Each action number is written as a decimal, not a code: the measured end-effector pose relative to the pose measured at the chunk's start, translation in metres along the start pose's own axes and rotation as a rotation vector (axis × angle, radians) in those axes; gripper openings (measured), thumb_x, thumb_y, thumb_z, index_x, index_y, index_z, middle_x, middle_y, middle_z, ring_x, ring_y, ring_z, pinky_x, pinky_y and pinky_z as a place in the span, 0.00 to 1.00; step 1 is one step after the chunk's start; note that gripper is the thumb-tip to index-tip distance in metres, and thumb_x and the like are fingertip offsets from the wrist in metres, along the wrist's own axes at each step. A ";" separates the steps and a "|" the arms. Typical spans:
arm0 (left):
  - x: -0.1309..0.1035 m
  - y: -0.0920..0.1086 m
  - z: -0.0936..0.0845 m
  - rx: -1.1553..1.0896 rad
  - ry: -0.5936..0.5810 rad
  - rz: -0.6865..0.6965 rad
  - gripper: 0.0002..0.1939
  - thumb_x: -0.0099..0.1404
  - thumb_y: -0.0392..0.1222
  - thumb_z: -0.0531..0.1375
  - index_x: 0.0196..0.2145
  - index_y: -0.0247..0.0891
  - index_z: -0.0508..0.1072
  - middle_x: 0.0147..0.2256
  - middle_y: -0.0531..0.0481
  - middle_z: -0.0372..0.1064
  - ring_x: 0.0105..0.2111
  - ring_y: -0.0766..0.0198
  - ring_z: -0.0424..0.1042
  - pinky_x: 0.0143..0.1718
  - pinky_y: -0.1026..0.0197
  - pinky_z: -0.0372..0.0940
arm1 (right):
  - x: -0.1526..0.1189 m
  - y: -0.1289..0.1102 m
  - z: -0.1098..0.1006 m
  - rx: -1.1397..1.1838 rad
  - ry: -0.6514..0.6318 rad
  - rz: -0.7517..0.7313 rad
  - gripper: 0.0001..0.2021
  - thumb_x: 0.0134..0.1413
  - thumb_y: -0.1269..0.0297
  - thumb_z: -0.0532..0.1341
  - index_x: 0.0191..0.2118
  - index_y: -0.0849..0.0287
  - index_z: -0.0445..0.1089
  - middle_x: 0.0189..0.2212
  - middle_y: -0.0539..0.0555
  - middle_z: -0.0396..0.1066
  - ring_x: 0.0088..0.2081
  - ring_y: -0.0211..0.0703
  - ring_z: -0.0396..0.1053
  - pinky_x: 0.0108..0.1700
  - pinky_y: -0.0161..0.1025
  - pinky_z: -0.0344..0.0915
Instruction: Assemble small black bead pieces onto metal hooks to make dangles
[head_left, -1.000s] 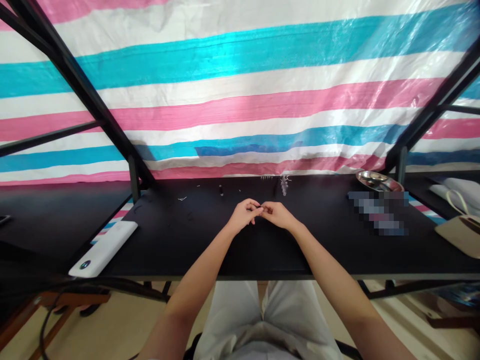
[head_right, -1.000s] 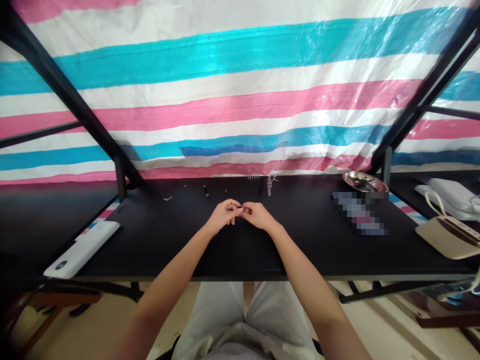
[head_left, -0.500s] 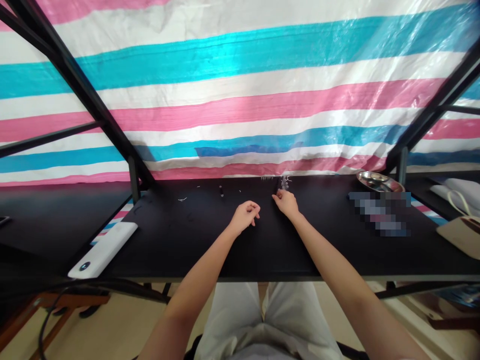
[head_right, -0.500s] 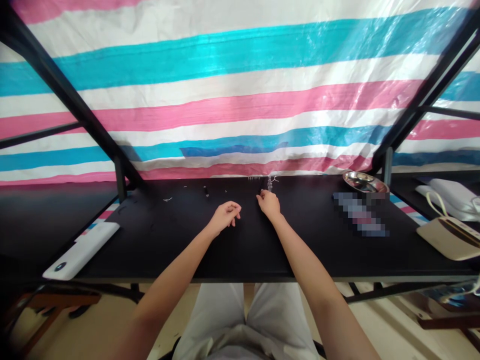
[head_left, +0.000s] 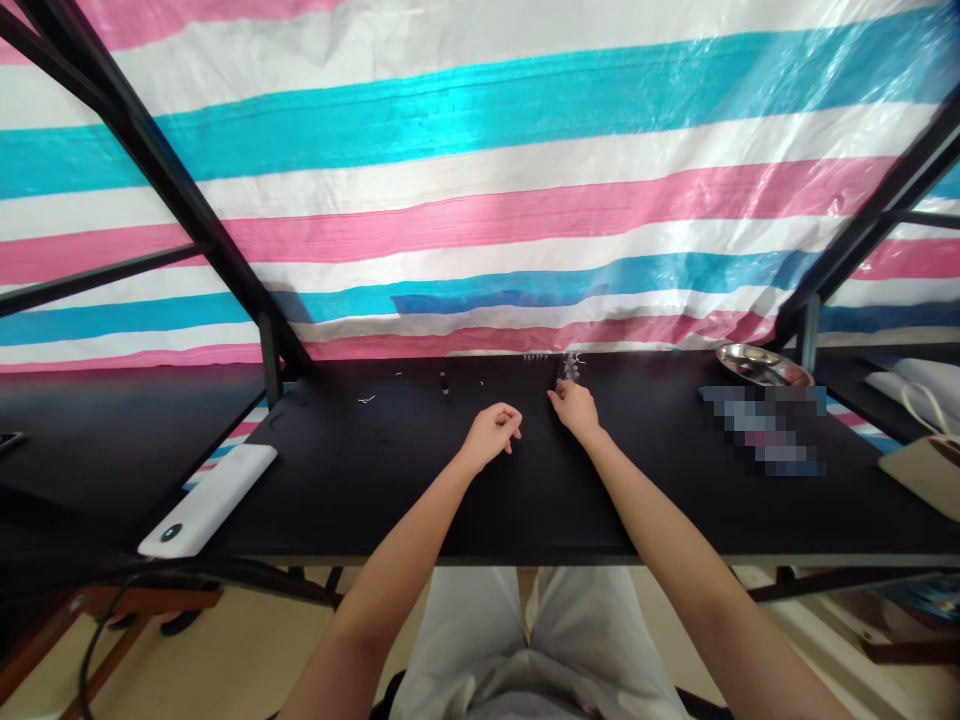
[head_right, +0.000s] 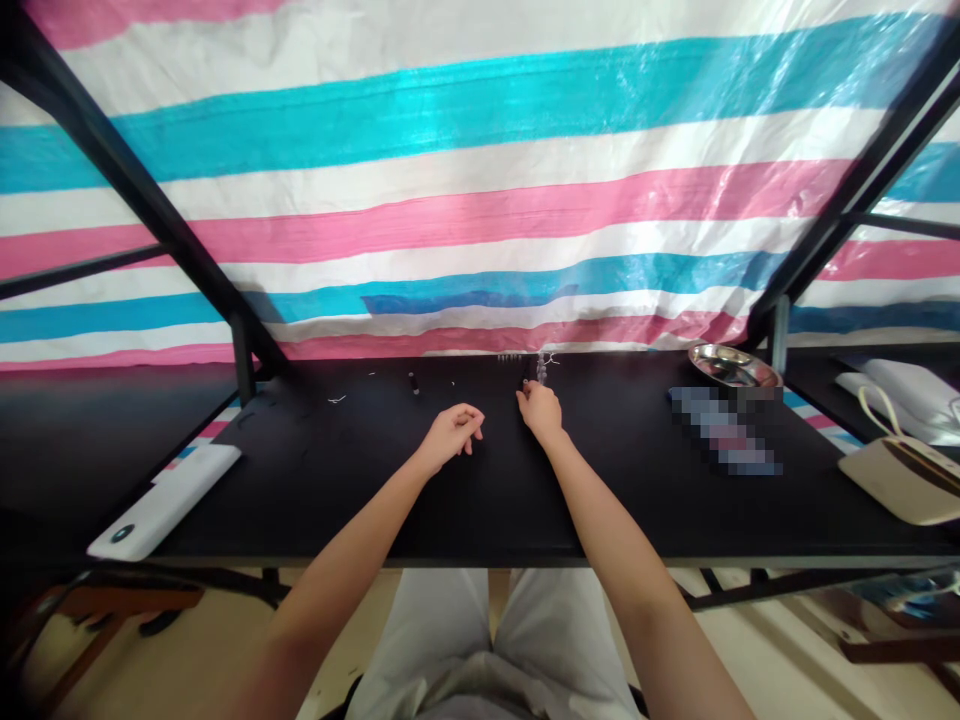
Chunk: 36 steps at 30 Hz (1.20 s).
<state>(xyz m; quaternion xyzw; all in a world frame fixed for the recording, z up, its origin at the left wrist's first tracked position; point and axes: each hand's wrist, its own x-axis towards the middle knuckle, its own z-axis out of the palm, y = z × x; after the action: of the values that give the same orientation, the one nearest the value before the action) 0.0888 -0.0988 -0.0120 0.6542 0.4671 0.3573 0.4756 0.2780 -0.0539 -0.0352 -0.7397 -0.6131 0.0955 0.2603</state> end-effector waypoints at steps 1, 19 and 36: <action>0.000 0.000 0.000 0.004 -0.002 -0.001 0.09 0.60 0.45 0.55 0.31 0.35 0.66 0.22 0.54 0.68 0.12 0.75 0.61 0.14 0.71 0.53 | 0.000 0.000 0.000 -0.006 -0.005 0.002 0.10 0.53 0.59 0.55 0.34 0.58 0.70 0.30 0.57 0.72 0.34 0.45 0.70 0.34 0.36 0.61; 0.001 -0.005 0.001 0.055 -0.024 0.024 0.10 0.60 0.45 0.54 0.30 0.35 0.66 0.23 0.54 0.68 0.13 0.75 0.61 0.15 0.70 0.55 | -0.002 0.034 -0.018 0.139 0.007 0.075 0.08 0.50 0.67 0.56 0.36 0.61 0.69 0.30 0.55 0.73 0.34 0.40 0.70 0.37 0.33 0.62; 0.000 -0.004 0.002 0.113 -0.027 0.035 0.09 0.60 0.45 0.54 0.30 0.36 0.66 0.22 0.54 0.68 0.13 0.73 0.62 0.17 0.69 0.58 | -0.007 0.024 -0.019 -0.068 0.011 0.153 0.13 0.49 0.54 0.59 0.35 0.56 0.73 0.32 0.57 0.73 0.36 0.47 0.71 0.35 0.37 0.62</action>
<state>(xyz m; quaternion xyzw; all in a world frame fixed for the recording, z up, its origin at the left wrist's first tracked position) 0.0895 -0.0993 -0.0166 0.6926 0.4686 0.3298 0.4380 0.3053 -0.0685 -0.0324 -0.7934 -0.5563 0.0899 0.2304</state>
